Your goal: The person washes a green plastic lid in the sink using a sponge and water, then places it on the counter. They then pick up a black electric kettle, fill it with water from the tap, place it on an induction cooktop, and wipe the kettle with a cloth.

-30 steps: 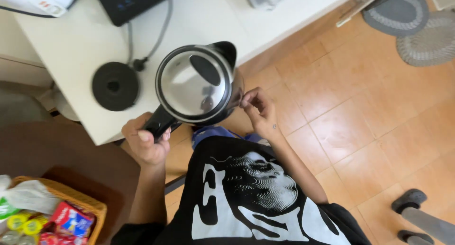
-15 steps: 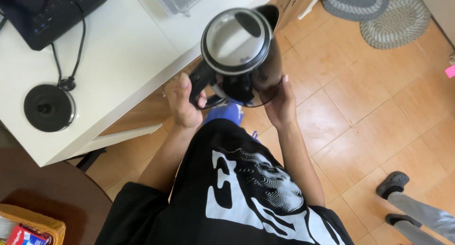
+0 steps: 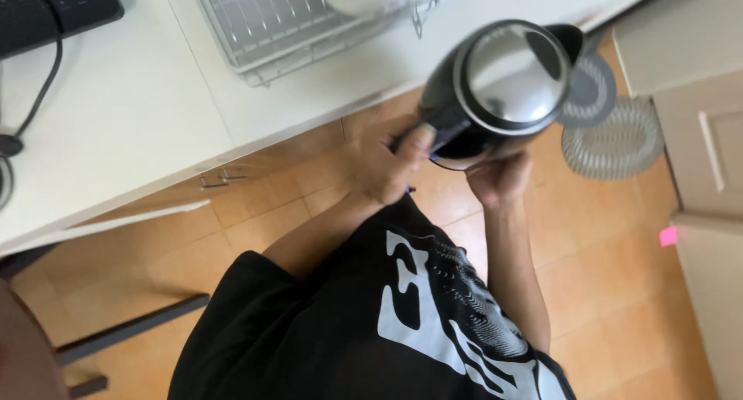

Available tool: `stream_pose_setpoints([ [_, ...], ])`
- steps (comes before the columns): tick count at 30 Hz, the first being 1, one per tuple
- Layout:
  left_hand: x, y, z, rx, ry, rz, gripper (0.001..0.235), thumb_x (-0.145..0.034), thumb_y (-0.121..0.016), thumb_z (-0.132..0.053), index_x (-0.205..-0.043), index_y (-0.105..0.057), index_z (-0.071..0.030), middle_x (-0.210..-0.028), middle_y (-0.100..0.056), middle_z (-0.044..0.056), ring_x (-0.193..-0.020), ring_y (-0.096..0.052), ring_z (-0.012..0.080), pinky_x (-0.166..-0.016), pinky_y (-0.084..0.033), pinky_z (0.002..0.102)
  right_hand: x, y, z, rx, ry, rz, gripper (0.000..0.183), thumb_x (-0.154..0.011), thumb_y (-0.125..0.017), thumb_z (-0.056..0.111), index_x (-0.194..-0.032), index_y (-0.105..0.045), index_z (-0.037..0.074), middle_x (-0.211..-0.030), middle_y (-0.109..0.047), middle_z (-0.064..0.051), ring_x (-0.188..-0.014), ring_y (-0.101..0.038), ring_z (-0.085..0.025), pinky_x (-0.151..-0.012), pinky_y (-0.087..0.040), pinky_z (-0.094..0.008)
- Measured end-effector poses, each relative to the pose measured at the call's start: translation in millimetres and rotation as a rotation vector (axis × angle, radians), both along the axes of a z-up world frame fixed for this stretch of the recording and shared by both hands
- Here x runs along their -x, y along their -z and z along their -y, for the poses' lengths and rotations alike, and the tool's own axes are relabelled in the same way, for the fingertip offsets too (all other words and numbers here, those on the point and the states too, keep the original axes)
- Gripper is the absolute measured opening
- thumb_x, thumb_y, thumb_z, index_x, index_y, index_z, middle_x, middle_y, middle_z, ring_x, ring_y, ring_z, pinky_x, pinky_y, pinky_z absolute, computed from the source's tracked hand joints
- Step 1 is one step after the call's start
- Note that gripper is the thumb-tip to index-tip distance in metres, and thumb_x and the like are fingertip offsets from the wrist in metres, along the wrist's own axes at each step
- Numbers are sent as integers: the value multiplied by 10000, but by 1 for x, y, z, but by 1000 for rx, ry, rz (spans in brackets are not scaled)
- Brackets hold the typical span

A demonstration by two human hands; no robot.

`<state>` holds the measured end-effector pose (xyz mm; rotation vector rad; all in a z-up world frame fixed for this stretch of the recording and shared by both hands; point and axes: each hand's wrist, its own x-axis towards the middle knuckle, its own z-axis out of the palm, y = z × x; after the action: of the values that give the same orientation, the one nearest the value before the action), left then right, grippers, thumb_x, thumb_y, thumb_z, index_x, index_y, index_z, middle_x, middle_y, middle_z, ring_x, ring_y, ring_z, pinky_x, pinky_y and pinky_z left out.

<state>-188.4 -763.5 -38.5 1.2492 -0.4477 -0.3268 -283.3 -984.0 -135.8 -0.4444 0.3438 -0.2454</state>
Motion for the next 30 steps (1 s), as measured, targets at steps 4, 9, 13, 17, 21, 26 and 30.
stream_pose_setpoints([
  [4, -24, -22, 66, -31, -32, 131, 480, -996, -639, -487, -791, -665, -53, -638, -580, -12, -593, -521, 93, -527, -373, 279, -55, -22, 59, 113, -55, -113, 629, -979, -557, 548, -1415, -565, 95, -1361, -661, -43, -1259, -657, -191, -1140, -540, -375],
  [9, -47, -25, 135, -194, -130, 183, 490, -986, -675, -443, -736, -593, -29, -592, -487, 25, -546, -461, 112, -529, -351, 309, -94, -23, 128, 231, -190, 168, 848, -917, -551, 718, -1460, -534, 68, -1385, -640, -84, -1288, -629, -247, -1151, -514, -432],
  [13, -61, -30, 179, -61, -167, 112, 492, -1029, -637, -448, -747, -607, -46, -635, -562, -1, -576, -506, 92, -532, -376, 299, -131, 12, 198, 144, -141, 41, 758, -978, -544, 617, -1443, -531, 18, -1371, -629, -122, -1272, -639, -263, -1127, -535, -421],
  [17, -73, -14, 237, 17, -306, -2, 492, -1058, -599, -440, -767, -596, -44, -659, -546, -13, -588, -456, 76, -548, -342, 266, -181, 40, 277, 504, -126, -112, 401, -1079, -517, 279, -1381, -559, 19, -1176, -652, -113, -995, -611, -232, -810, -493, -364],
  [21, -92, -20, 298, 26, -463, -129, 512, -1085, -534, -435, -725, -570, -73, -636, -559, -15, -543, -457, 55, -525, -348, 237, -242, 33, 350, 646, -196, -52, 138, -1101, -527, 152, -1182, -575, 51, -1072, -661, -58, -1000, -609, -155, -869, -507, -310],
  [26, -121, -19, 365, 67, -697, -218, 523, -1075, -525, -432, -693, -565, -75, -610, -547, -3, -488, -437, 59, -463, -326, 252, -320, -22, 410, 808, -328, -39, 74, -1045, -615, 172, -1091, -628, 115, -1097, -656, -18, -990, -610, -142, -840, -491, -314],
  [30, -142, -17, 389, 26, -810, -228, 539, -1065, -569, -441, -666, -537, -80, -607, -533, 11, -482, -423, 70, -446, -309, 264, -380, -40, 433, 907, -432, 79, 55, -1023, -646, 191, -1051, -639, 144, -1149, -694, -37, -1032, -648, -176, -893, -518, -339],
])
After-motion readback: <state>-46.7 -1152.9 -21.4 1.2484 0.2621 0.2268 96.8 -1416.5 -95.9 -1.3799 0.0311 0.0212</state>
